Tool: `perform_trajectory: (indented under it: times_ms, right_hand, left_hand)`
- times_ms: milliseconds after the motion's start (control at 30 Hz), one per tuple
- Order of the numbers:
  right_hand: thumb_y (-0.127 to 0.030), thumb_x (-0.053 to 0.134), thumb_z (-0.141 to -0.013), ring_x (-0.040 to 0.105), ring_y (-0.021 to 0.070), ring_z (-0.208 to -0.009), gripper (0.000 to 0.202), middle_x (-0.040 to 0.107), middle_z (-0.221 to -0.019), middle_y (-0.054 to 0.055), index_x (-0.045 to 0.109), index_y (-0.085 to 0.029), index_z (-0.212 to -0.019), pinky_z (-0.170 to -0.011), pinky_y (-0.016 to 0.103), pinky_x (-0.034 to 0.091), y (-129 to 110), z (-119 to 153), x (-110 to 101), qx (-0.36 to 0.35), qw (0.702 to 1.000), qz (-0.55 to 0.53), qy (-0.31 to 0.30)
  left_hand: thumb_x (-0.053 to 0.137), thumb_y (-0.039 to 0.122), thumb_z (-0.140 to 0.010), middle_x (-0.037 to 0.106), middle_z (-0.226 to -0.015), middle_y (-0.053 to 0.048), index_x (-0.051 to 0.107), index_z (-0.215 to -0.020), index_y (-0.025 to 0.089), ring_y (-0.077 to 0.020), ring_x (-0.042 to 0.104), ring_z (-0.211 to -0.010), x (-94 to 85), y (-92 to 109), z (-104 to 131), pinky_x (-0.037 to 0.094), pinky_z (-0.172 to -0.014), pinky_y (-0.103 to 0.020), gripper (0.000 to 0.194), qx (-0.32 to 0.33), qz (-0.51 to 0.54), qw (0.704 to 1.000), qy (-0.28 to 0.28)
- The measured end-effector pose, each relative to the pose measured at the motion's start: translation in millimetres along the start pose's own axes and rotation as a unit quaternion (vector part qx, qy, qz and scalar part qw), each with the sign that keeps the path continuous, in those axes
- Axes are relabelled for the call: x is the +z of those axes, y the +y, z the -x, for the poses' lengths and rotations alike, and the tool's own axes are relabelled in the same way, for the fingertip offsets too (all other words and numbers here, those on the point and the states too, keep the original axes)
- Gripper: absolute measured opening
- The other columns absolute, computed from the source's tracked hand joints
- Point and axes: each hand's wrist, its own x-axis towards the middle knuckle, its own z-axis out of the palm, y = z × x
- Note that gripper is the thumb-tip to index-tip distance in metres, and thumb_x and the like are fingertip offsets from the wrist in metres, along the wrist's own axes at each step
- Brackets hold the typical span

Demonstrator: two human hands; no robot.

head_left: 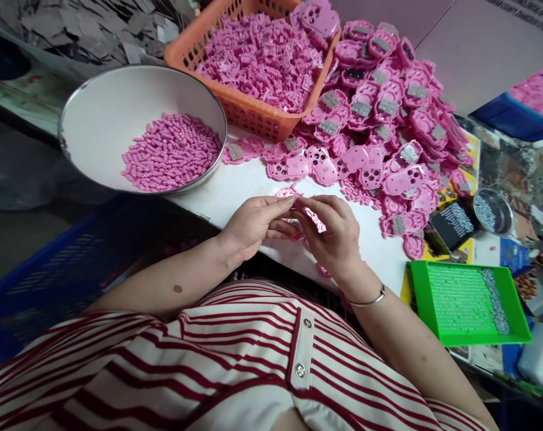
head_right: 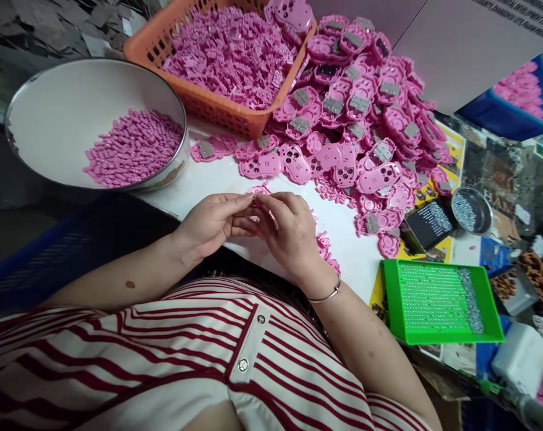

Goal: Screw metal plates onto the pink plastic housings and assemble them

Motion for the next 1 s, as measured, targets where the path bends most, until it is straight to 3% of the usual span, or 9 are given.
perform_trajectory:
  times_ms: [100, 233, 433, 600, 700, 833, 900, 933, 1000]
  right_hand:
    - [-0.020, 0.063, -0.089, 0.069, 0.0156, -0.088, 0.018, 0.073, -0.098, 0.007, 0.068, -0.021, -0.106, -0.075, 0.031, 0.057, -3, 0, -2, 0.077, 0.995, -0.067, -0.010]
    - [-0.021, 0.064, -0.088, 0.069, 0.0142, -0.086, 0.016, 0.073, -0.096, 0.005, 0.069, -0.021, -0.103, -0.075, 0.030, 0.058, -7, -1, -5, 0.128, 0.985, -0.115, -0.013]
    - [-0.022, 0.067, -0.086, 0.066, 0.0133, -0.080, 0.014, 0.071, -0.087, 0.005, 0.071, -0.020, -0.100, -0.071, 0.028, 0.055, -6, -2, -7, 0.072, 0.991, -0.100, -0.062]
    - [-0.018, 0.062, -0.089, 0.065, 0.0164, -0.099, 0.026, 0.068, -0.107, 0.008, 0.068, -0.025, -0.113, -0.082, 0.033, 0.056, 3, -5, -10, 0.041, 0.993, -0.090, -0.069]
    - [-0.017, 0.058, -0.091, 0.067, 0.0154, -0.099, 0.030, 0.070, -0.107, 0.007, 0.065, -0.025, -0.120, -0.085, 0.032, 0.056, 8, -5, -10, 0.049, 0.982, -0.140, -0.114]
    - [-0.019, 0.062, -0.089, 0.069, 0.0137, -0.087, 0.018, 0.073, -0.094, 0.004, 0.069, -0.023, -0.105, -0.077, 0.028, 0.056, 11, -3, -10, 0.054, 0.979, -0.147, -0.128]
    - [-0.021, 0.065, -0.087, 0.069, 0.0142, -0.086, 0.013, 0.073, -0.093, 0.004, 0.071, -0.022, -0.099, -0.075, 0.028, 0.056, 14, -4, -9, 0.077, 0.986, -0.118, -0.092]
    - [-0.021, 0.066, -0.087, 0.069, 0.0146, -0.085, 0.011, 0.073, -0.092, 0.005, 0.071, -0.022, -0.096, -0.073, 0.029, 0.056, 17, -6, -9, 0.093, 0.989, -0.095, -0.071]
    - [-0.022, 0.066, -0.086, 0.068, 0.0157, -0.081, 0.009, 0.073, -0.090, 0.006, 0.072, -0.020, -0.093, -0.070, 0.030, 0.054, 24, -9, -7, 0.115, 0.991, -0.038, -0.049]
  left_hand:
    - [0.061, 0.026, -0.092, 0.074, -0.085, -0.005, 0.069, -0.093, 0.011, -0.0085, 0.067, -0.055, -0.6, -1, 1, 0.058, -0.057, -0.020, 0.018, 0.006, -0.011, 1.000, 0.013]
    - [0.067, 0.037, -0.088, 0.073, -0.082, -0.004, 0.067, -0.089, 0.012, -0.0076, 0.065, -0.051, -0.6, -2, 1, 0.057, -0.052, -0.020, 0.026, 0.015, -0.012, 0.999, 0.027]
    - [0.075, 0.033, -0.082, 0.067, -0.069, 0.002, 0.066, -0.084, 0.013, -0.0071, 0.064, -0.053, -1.3, -2, -2, 0.058, -0.056, -0.019, 0.023, 0.047, -0.024, 0.998, 0.019]
    - [0.064, 0.021, -0.090, 0.062, -0.062, 0.005, 0.063, -0.085, 0.013, -0.0035, 0.053, -0.040, -1.4, 5, -5, 0.054, -0.047, -0.016, 0.009, 0.049, -0.055, 0.996, 0.042]
    - [0.060, 0.016, -0.091, 0.062, -0.061, 0.005, 0.061, -0.097, 0.015, -0.0042, 0.052, -0.040, -3.0, 7, -7, 0.053, -0.045, -0.017, 0.007, 0.037, -0.088, 0.995, 0.022]
    - [0.060, 0.022, -0.091, 0.060, -0.061, 0.007, 0.059, -0.104, 0.017, -0.0054, 0.051, -0.040, -10.4, 1, -12, 0.051, -0.045, -0.018, 0.014, 0.072, -0.143, 0.987, 0.026]
    - [0.059, 0.030, -0.093, 0.062, -0.064, 0.005, 0.060, -0.106, 0.017, -0.0067, 0.053, -0.043, -17.1, -3, -13, 0.050, -0.047, -0.019, 0.018, 0.161, -0.222, 0.960, 0.061]
    - [0.059, 0.033, -0.094, 0.065, -0.068, 0.003, 0.062, -0.105, 0.016, -0.0083, 0.057, -0.050, -21.1, -4, -14, 0.052, -0.053, -0.021, 0.020, 0.230, -0.283, 0.928, 0.079]
    - [0.060, 0.035, -0.094, 0.071, -0.085, -0.004, 0.067, -0.101, 0.016, -0.0143, 0.067, -0.076, -29.4, -5, -14, 0.055, -0.074, -0.028, 0.022, 0.371, -0.426, 0.820, 0.089]
